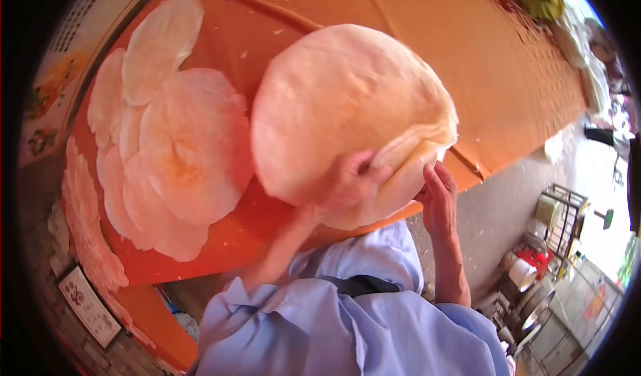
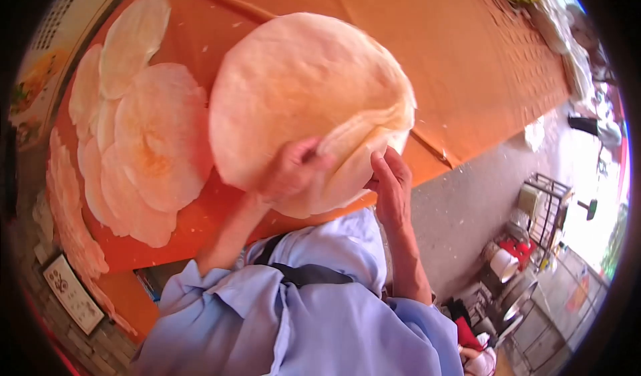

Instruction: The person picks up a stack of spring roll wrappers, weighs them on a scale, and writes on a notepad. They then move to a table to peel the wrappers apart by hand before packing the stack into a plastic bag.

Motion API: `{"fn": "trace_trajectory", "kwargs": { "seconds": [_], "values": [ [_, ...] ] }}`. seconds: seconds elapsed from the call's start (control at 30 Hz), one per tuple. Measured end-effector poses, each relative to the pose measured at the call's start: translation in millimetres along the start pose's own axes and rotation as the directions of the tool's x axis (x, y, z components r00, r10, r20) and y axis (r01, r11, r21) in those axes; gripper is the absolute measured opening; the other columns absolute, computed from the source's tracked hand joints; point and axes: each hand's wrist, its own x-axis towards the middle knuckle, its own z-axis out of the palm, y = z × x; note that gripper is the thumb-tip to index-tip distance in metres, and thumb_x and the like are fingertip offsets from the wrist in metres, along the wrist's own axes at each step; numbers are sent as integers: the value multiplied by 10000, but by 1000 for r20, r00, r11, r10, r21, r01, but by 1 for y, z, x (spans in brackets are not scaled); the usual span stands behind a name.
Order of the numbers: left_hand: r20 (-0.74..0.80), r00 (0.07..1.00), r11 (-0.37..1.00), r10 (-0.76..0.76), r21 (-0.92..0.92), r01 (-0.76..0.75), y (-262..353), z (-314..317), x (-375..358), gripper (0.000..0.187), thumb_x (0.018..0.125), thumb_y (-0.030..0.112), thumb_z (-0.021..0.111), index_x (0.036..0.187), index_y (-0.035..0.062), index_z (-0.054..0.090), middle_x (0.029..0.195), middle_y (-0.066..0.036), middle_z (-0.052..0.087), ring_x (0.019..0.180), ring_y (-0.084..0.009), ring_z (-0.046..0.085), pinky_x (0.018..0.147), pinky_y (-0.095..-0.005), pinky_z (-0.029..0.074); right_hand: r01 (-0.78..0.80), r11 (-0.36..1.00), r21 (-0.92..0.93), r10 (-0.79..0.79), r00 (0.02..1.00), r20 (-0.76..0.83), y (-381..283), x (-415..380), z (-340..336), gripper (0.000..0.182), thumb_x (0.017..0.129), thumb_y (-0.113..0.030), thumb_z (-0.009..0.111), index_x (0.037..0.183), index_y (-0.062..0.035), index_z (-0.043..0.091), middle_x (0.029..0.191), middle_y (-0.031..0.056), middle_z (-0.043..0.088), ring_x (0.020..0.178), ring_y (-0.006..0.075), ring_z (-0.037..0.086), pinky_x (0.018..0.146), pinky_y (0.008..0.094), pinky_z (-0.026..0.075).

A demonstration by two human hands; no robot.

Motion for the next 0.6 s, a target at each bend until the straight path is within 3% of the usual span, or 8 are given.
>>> {"fn": "trace_trajectory", "kwargs": {
  "seconds": [0.07, 0.13, 0.23, 0.37, 0.5, 0.53, 0.57, 0.6],
  "values": [
    [-18, 1000, 1000, 12, -2, -12, -5, -5, 4, 292, 920, 160, 591, 1151, -18, 607, 965, -22, 659, 861, -87, 606, 766, -251, 507, -24, 996, 88, 28, 999, -42, 4, 0, -9, 445, 959, -317, 546, 1242, 25, 522, 1065, 106, 638, 852, 159, 653, 658, 278, 548],
    [-40, 999, 999, 5, 48, -3, -5, -4, 4, 297, 911, 166, 576, 1129, -32, 610, 910, -51, 674, 836, -93, 613, 727, -268, 508, 1, 999, -33, -3, 998, -59, 10, 0, -12, 462, 935, -294, 598, 1245, 37, 510, 1138, 119, 618, 947, 180, 634, 803, 310, 526],
    [-103, 991, 879, 85, 475, -26, 7, 1, 1, 270, 889, 139, 573, 1083, -43, 618, 852, -37, 665, 788, -91, 607, 691, -273, 500, 105, 918, -383, -152, 984, -92, 10, 0, -1, 479, 862, -165, 698, 1252, 35, 508, 1153, 114, 620, 1036, 198, 601, 937, 316, 457],
    [-202, 970, 984, 133, 148, -104, 32, -34, -16, 268, 874, 65, 562, 1125, -24, 596, 970, -26, 652, 814, -80, 599, 725, -224, 485, 177, 957, -230, -191, 981, -41, 34, 9, -21, 481, 830, -74, 682, 1263, 36, 501, 1164, 117, 625, 1020, 183, 606, 892, 311, 475],
    [-609, 738, 899, 289, -93, -429, 86, -92, -95, 235, 815, 23, 648, 1042, 56, 595, 890, -3, 627, 774, -90, 605, 684, -238, 512, 88, 960, -266, -116, 989, -92, 34, 9, -26, 488, 822, -59, 674, 1265, 37, 494, 1147, 108, 627, 998, 173, 611, 853, 301, 488],
    [-714, 583, 845, 389, 25, -534, 89, -113, -123, 197, 806, -9, 619, 988, 60, 597, 896, -13, 630, 813, -109, 615, 716, -244, 519, 70, 962, -265, -105, 988, -117, 34, 9, -24, 490, 821, -60, 675, 1265, 36, 494, 1140, 105, 630, 992, 171, 612, 842, 298, 490],
    [-737, 539, 838, 407, 68, -541, 99, -130, -161, 232, 798, -26, 596, 1020, 41, 601, 945, -35, 637, 847, -133, 624, 741, -260, 524, 112, 970, -217, -138, 985, -107, 34, 8, -20, 488, 816, -64, 677, 1261, 29, 499, 1113, 95, 638, 963, 164, 615, 803, 286, 494],
    [-857, 356, 826, 372, 131, -548, 97, -144, -199, 282, 808, -8, 576, 1088, 19, 599, 982, -82, 646, 920, -187, 635, 804, -309, 528, 99, 967, -236, -125, 987, -102, 34, 9, -21, 484, 815, -63, 677, 1258, 26, 503, 1113, 94, 638, 961, 164, 616, 797, 286, 496]
  ]
}}
